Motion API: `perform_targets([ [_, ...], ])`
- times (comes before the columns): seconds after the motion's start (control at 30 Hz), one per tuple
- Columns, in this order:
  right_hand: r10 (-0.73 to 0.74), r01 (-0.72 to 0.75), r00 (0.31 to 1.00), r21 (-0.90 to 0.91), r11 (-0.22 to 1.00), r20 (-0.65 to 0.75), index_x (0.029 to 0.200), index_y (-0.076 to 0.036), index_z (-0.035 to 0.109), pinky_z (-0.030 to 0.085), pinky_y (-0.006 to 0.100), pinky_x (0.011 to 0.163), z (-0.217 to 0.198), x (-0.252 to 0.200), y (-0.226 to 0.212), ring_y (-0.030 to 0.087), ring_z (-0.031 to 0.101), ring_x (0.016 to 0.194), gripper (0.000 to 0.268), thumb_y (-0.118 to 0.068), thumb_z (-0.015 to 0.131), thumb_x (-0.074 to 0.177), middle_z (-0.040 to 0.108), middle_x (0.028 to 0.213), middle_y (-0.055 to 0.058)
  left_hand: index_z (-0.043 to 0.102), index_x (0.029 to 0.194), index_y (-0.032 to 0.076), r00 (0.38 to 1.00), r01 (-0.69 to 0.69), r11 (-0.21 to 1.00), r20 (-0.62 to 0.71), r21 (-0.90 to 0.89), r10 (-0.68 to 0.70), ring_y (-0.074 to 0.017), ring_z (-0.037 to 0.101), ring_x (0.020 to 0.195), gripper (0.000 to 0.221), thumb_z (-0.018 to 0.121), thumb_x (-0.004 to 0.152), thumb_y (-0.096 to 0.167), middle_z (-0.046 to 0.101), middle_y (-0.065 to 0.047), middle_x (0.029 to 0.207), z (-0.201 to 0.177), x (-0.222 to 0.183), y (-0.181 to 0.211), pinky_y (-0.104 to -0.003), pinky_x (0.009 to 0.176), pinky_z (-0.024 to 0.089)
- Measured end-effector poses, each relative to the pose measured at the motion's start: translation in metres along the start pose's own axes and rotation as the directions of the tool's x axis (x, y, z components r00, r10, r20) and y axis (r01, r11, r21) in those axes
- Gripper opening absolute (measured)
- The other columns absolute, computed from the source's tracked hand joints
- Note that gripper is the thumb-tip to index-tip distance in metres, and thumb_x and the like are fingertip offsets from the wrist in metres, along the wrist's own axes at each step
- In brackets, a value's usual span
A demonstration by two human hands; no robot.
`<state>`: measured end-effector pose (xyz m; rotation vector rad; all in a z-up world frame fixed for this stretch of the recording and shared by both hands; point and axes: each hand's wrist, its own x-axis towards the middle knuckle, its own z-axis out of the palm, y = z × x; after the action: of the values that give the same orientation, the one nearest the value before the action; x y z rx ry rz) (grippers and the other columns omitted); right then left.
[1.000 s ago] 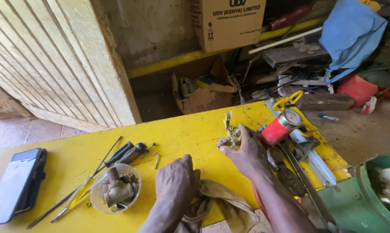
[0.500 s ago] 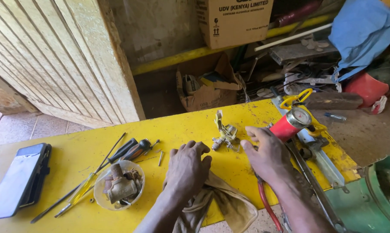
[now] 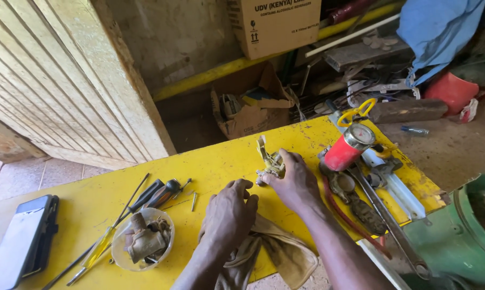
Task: The person assembles a small metal valve by hand, inserting a black rubber seal into a brass fitting and tightening it. They then wipe a red cylindrical component with a cloth and place it on the table.
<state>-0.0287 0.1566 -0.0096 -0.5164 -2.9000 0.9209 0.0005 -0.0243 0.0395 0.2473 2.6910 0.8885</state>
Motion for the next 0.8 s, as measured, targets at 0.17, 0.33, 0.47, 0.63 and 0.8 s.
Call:
perform_targets([
  [0.17, 0.030, -0.037, 0.998, 0.135, 0.990, 0.058, 0.158, -0.021, 0.052, 0.054, 0.044, 0.103, -0.028, -0.021, -0.024, 0.027, 0.065, 0.127, 0.082, -0.043, 0.079, 0.084, 0.065, 0.146, 0.009, 0.049, 0.156, 0.016, 0.999, 0.033, 0.997, -0.025, -0.069, -0.035, -0.0335, 0.066, 0.128, 0.061, 0.059, 0.099, 0.034, 0.061, -0.009, 0.149, 0.001, 0.004, -0.003, -0.054, 0.106, 0.052],
  [0.33, 0.164, -0.206, 0.974, 0.301, 0.931, 0.158, 0.143, -0.027, 0.073, 0.056, 0.031, 0.095, -0.064, -0.044, -0.049, 0.015, 0.073, 0.115, 0.071, -0.048, 0.077, 0.075, 0.080, 0.128, 0.002, 0.035, 0.163, 0.012, 1.000, -0.013, 0.999, -0.006, -0.052, 0.013, -0.0316, 0.057, 0.141, 0.081, 0.066, 0.093, 0.037, 0.058, -0.014, 0.155, 0.002, -0.001, -0.002, -0.056, 0.121, 0.035],
  [0.47, 0.122, -0.299, 0.943, 0.629, 0.717, 0.310, 0.123, -0.008, 0.082, 0.053, 0.037, 0.104, -0.070, -0.049, -0.039, 0.021, 0.075, 0.118, 0.049, -0.033, 0.077, 0.081, 0.086, 0.121, 0.009, 0.031, 0.166, 0.028, 0.994, -0.102, 0.986, -0.062, -0.133, 0.094, -0.0381, 0.069, 0.114, 0.081, 0.069, 0.095, 0.040, 0.058, -0.009, 0.153, 0.004, 0.000, 0.003, -0.057, 0.095, 0.053],
  [0.63, 0.100, -0.320, 0.930, 0.642, 0.697, 0.354, 0.126, -0.009, 0.082, 0.044, 0.034, 0.120, -0.072, -0.055, -0.039, 0.017, 0.071, 0.134, 0.056, -0.044, 0.069, 0.085, 0.084, 0.134, 0.006, 0.041, 0.164, 0.030, 0.986, -0.145, 0.956, -0.114, -0.255, 0.119, -0.0301, 0.078, 0.092, 0.077, 0.066, 0.091, 0.036, 0.082, -0.008, 0.116, 0.011, 0.005, 0.001, -0.046, 0.088, 0.057],
  [0.8, 0.059, -0.306, 0.918, 0.604, 0.736, 0.393, 0.144, -0.011, 0.070, 0.037, 0.042, 0.128, -0.067, -0.053, -0.029, 0.023, 0.060, 0.150, 0.083, -0.059, 0.064, 0.076, 0.070, 0.157, 0.010, 0.036, 0.166, 0.034, 0.995, -0.089, 0.963, -0.055, -0.254, 0.078, -0.0378, 0.076, 0.104, 0.075, 0.060, 0.096, 0.039, 0.079, -0.015, 0.124, 0.006, -0.002, 0.008, -0.050, 0.089, 0.057],
])
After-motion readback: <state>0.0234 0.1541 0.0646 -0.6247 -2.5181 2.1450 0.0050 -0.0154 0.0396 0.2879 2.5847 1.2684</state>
